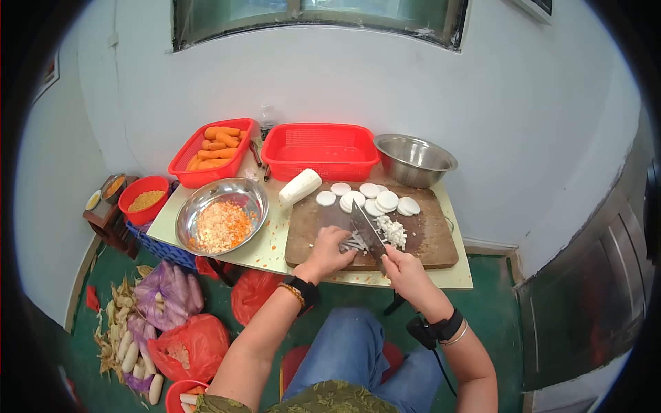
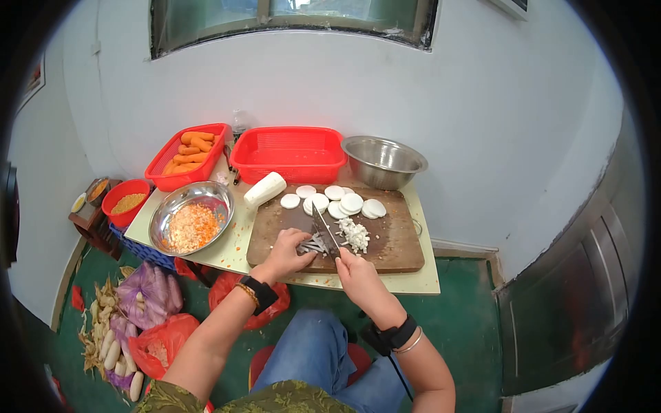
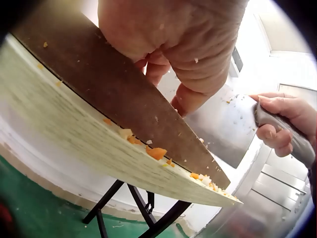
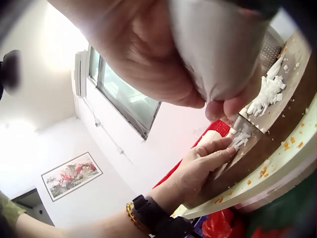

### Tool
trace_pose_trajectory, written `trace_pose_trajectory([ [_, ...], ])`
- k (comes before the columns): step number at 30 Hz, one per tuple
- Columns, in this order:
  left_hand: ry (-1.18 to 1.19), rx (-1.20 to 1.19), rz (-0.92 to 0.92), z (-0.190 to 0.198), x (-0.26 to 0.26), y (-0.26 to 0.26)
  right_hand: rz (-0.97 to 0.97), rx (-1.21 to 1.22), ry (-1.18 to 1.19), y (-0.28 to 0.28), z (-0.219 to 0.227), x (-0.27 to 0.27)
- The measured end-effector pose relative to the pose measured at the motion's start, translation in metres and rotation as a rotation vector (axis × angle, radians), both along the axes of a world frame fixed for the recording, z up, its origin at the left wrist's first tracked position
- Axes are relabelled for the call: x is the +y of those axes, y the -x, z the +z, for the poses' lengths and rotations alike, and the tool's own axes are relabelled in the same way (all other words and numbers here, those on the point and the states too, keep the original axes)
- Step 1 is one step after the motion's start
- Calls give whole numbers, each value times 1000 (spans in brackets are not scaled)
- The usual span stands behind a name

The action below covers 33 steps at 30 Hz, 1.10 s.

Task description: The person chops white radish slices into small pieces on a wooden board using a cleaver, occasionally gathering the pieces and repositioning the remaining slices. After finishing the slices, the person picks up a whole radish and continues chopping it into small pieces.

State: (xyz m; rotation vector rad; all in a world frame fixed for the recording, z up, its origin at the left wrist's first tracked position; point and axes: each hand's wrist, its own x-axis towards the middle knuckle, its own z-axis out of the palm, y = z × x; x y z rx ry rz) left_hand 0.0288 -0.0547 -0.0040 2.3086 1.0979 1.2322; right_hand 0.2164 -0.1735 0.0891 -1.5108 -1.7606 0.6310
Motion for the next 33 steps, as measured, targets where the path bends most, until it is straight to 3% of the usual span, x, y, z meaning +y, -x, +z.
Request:
trace_pose_trajectory([
  [6, -48, 7, 26, 2, -2, -2, 35, -18, -67, -3, -9, 22],
  [9, -71, -43, 15, 0, -1, -1, -32, 111, 183, -1, 11, 14],
  [14, -42, -60, 42, 4, -6, -2, -2, 119, 53, 2, 15, 8],
  [18, -25, -50, 44, 4, -5, -2, 23, 49, -103, 4, -16, 21],
  [21, -13, -26, 37, 7, -8, -2, 45, -20, -58, 4, -10, 24],
  [24, -42, -45, 43, 7, -7, -2, 2, 115, 191, 8, 16, 16],
  [30, 0, -67, 45, 5, -7, 1, 34, 15, -35, 3, 5, 16],
  [33, -23, -95, 52, 3, -6, -1, 66, -91, -17, 7, -1, 19],
])
